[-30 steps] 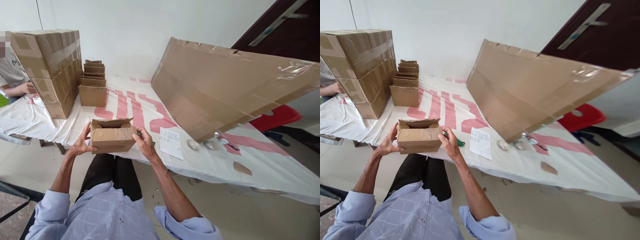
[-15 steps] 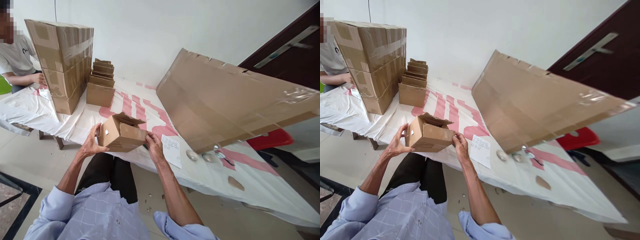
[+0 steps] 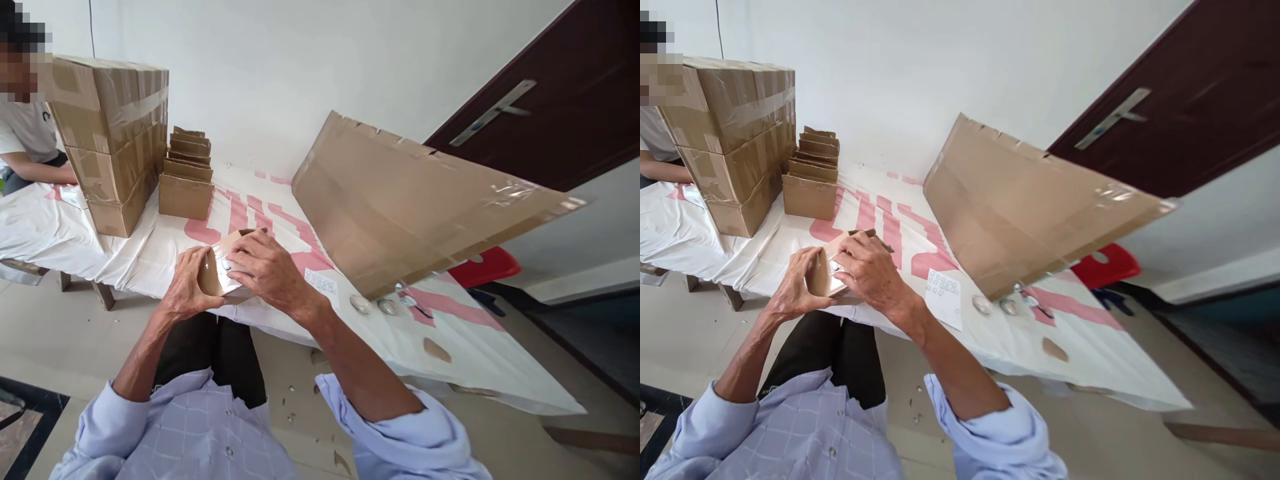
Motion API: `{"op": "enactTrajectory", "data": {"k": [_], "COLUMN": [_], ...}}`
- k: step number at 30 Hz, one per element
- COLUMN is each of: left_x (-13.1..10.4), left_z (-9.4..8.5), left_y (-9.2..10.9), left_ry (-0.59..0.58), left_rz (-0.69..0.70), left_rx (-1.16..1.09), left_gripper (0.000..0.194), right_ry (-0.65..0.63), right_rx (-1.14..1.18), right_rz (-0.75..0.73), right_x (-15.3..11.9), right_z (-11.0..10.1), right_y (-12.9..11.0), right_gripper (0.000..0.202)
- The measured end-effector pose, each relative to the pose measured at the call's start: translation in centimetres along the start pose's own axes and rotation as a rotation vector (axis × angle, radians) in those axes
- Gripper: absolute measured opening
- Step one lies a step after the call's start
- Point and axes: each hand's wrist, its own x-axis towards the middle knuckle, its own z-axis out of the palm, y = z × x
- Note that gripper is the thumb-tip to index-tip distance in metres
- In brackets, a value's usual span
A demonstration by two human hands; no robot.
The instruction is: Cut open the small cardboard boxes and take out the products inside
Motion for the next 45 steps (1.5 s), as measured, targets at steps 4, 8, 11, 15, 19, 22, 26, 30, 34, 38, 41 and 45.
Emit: {"op": "enactTrajectory", "data": {"k": [4,8,11,15,19,22,26,30,34,38,41,45], "left_x": [0.2,0.3,0.4,0.5,0.6,0.6,0.8,0.6,0.5,0.7,0.6,0.4], "left_z": [0.3,0.3,0.3,0.3,0.2,0.1,-0.4,-2.0,-4.1,-5.4,-5.6,-5.1], "left_y": [0.4,0.4,0.5,0.7,1.0,1.1,0.6,-1.1,-4.0,-6.2,-6.4,-5.6], "left_ry": [0.002,0.009,0.003,-0.019,-0.015,-0.007,-0.008,0.01,0.004,-0.061,-0.057,-0.01], "left_rz": [-0.01,-0.002,0.0,-0.014,-0.015,-0.015,-0.02,-0.079,-0.288,-0.366,-0.441,-0.559], "left_rx": [0.007,0.005,0.002,0.015,0.018,0.022,0.007,-0.062,-0.124,-0.225,-0.289,-0.282], "left_gripper": [0.11,0.109,0.108,0.108,0.106,0.105,0.106,0.107,0.117,0.121,0.121,0.113], "right_ry": [-0.157,-0.193,-0.196,-0.193,-0.158,-0.063,0.156,0.433,0.667,0.74,0.655,0.5], "right_rx": [-0.083,-0.13,-0.176,-0.213,-0.132,0.04,0.387,0.49,0.349,0.195,0.124,0.099], "right_rz": [-0.041,-0.077,-0.084,-0.1,-0.072,-0.006,0.173,0.421,0.717,1.015,1.18,1.252], "right_x": [0.5,1.0,1.2,1.2,1.2,1.2,0.6,-2.7,-10.9,-21.0,-26.2,-28.5], "right_z": [-0.4,-0.4,-0.1,0.1,0.5,0.9,0.1,-2.3,-4.5,-4.4,-2.4,1.1], "right_y": [0.8,1.2,1.1,1.3,1.7,1.8,1.9,4.2,9.1,12.4,13.2,14.3], "right_gripper": [0.003,0.01,0.021,0.031,0.03,0.029,0.025,0.029,0.038,0.033,0.023,0.012]}}
